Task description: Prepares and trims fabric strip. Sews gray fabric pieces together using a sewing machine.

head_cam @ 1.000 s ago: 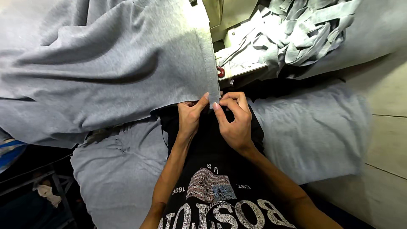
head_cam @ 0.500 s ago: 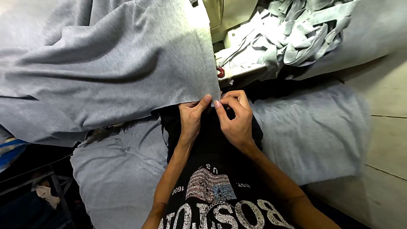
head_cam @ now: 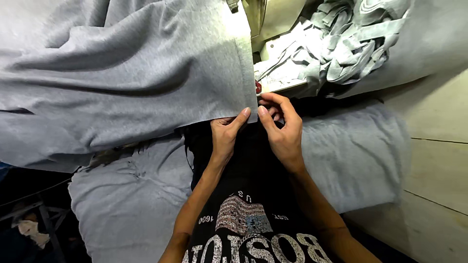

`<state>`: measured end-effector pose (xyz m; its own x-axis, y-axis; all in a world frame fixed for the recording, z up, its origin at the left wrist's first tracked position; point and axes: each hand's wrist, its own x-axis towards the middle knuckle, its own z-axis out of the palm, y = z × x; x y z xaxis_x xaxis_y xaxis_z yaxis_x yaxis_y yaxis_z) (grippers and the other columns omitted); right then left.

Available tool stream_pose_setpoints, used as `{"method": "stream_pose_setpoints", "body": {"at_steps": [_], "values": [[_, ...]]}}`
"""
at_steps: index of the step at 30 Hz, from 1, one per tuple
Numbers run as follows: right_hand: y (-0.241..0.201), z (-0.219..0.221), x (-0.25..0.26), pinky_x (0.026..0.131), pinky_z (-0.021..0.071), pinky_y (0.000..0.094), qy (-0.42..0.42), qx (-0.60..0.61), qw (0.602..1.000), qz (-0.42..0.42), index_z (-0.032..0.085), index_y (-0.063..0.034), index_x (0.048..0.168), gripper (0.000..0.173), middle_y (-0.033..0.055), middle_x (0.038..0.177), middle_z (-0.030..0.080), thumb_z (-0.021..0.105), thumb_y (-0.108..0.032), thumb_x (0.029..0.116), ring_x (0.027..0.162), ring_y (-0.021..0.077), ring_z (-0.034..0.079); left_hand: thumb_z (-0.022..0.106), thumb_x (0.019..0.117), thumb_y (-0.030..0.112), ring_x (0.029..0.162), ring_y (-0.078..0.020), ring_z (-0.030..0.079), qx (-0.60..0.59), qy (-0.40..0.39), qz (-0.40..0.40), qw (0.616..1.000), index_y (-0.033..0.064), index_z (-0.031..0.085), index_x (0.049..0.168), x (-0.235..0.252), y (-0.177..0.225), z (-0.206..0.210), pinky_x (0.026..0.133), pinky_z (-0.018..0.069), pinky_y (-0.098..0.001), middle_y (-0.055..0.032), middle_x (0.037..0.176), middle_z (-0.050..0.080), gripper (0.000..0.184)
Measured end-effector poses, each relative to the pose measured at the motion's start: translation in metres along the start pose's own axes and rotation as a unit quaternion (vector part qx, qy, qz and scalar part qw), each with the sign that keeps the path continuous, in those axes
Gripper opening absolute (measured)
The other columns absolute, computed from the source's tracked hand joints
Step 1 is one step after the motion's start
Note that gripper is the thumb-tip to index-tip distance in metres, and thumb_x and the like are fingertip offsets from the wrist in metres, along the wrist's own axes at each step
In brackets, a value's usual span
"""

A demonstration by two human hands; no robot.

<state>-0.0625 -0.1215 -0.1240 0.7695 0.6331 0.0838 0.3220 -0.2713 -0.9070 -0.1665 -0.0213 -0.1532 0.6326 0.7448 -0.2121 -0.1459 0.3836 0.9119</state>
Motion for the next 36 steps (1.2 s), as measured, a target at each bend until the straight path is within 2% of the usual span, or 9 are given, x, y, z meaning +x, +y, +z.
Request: {"method": "stream_pose_setpoints", "body": {"at_steps": [5,9,12,14,16,19,22,25,36], "values": [[-0.002,0.012,0.008,0.076,0.0513,0.0247,0.014,-0.011,1.000,-0.003,0.075,-0.0119,0.110,0.019,-0.0018,0.098,0.069,0.072,-0.025,0.0965,0.088,0.0082,0.062,0.076,0.0938,0.018,0.076,-0.0131,0.071,-0.001,0.009,-0.008,1.000,0.0047,0.078,0.094,0.004,-0.005,0.004,0.074,0.0611,-0.0311,-0.0072,0.086,0.075,0.013],[0.003,0.014,0.008,0.079,0.0524,0.0252,0.060,0.001,0.998,-0.033,0.078,-0.0108,0.099,0.010,-0.0013,0.100,0.074,0.076,-0.019,0.0936,0.092,0.0086,0.065,0.075,0.0932,0.013,0.074,-0.0130,0.070,0.025,0.002,-0.006,1.000,0.0022,0.078,0.089,0.005,-0.007,0.006,0.073,0.0609,-0.0313,-0.0075,0.081,0.074,0.012],[0.005,0.012,0.007,0.070,0.0542,0.0188,0.066,0.023,0.997,-0.031,0.079,-0.0079,0.098,0.011,-0.0010,0.087,0.070,0.076,-0.018,0.0928,0.079,0.0046,0.064,0.072,0.0947,0.013,0.081,-0.0091,0.073,0.171,-0.101,0.012,0.980,0.0018,0.078,0.094,-0.004,0.008,-0.001,0.080,0.0620,-0.0286,-0.0039,0.086,0.076,0.012],[0.004,0.011,0.007,0.070,0.0537,0.0161,0.063,0.043,0.996,-0.037,0.078,-0.0062,0.095,0.012,-0.0007,0.084,0.069,0.075,-0.017,0.0927,0.077,0.0025,0.064,0.070,0.0978,0.024,0.085,-0.0047,0.072,0.354,-0.159,0.126,0.913,0.0116,0.080,0.099,-0.014,0.020,-0.009,0.081,0.0597,-0.0265,0.0029,0.092,0.077,0.016],[0.002,0.011,0.005,0.070,0.0549,0.0158,0.061,0.074,0.994,-0.053,0.077,-0.0020,0.096,0.012,0.0011,0.085,0.069,0.075,-0.013,0.0922,0.077,0.0030,0.064,0.067,0.0989,0.023,0.087,-0.0108,0.071,0.476,-0.140,0.281,0.821,0.0154,0.079,0.106,-0.021,0.030,-0.013,0.080,0.0565,-0.0313,0.0013,0.096,0.078,0.015],[-0.001,0.010,0.004,0.073,0.0599,0.0196,0.049,0.126,0.988,-0.078,0.066,0.0040,0.115,0.026,0.0020,0.088,0.074,0.073,-0.006,0.0923,0.078,0.0046,0.070,0.065,0.0989,0.020,0.110,-0.0215,0.065,0.556,-0.099,0.416,0.713,0.0166,0.071,0.117,-0.014,0.044,-0.016,0.099,0.0490,-0.0381,-0.0055,0.112,0.071,0.020],[0.000,0.009,0.004,0.075,0.0595,0.0210,0.054,0.155,0.980,-0.113,0.059,0.0052,0.122,0.035,-0.0004,0.087,0.072,0.074,-0.004,0.0921,0.078,0.0043,0.068,0.061,0.0992,0.014,0.135,-0.0268,0.050,0.580,-0.063,0.480,0.655,0.0230,0.063,0.135,0.009,0.050,-0.023,0.113,0.0371,-0.0415,-0.0080,0.138,0.060,0.036],[0.008,0.011,0.004,0.078,0.0609,0.0205,0.066,0.152,0.975,-0.147,0.068,0.0010,0.109,0.018,0.0021,0.095,0.071,0.074,-0.007,0.0931,0.083,0.0046,0.069,0.062,0.0922,0.003,0.150,-0.0321,0.035,0.601,-0.036,0.471,0.645,0.0234,0.052,0.150,0.030,0.057,-0.030,0.121,0.0292,-0.0502,-0.0101,0.159,0.044,0.062],[0.028,0.022,0.009,0.078,0.0581,0.0205,0.075,0.147,0.973,-0.163,0.077,-0.0030,0.102,0.011,0.0032,0.094,0.071,0.075,-0.010,0.0936,0.086,0.0077,0.066,0.065,0.0905,0.008,0.155,-0.0320,0.026,0.643,0.038,0.414,0.643,0.0061,0.037,0.159,0.048,0.054,-0.054,0.124,0.0246,-0.0542,-0.0097,0.167,0.034,0.074]]}}
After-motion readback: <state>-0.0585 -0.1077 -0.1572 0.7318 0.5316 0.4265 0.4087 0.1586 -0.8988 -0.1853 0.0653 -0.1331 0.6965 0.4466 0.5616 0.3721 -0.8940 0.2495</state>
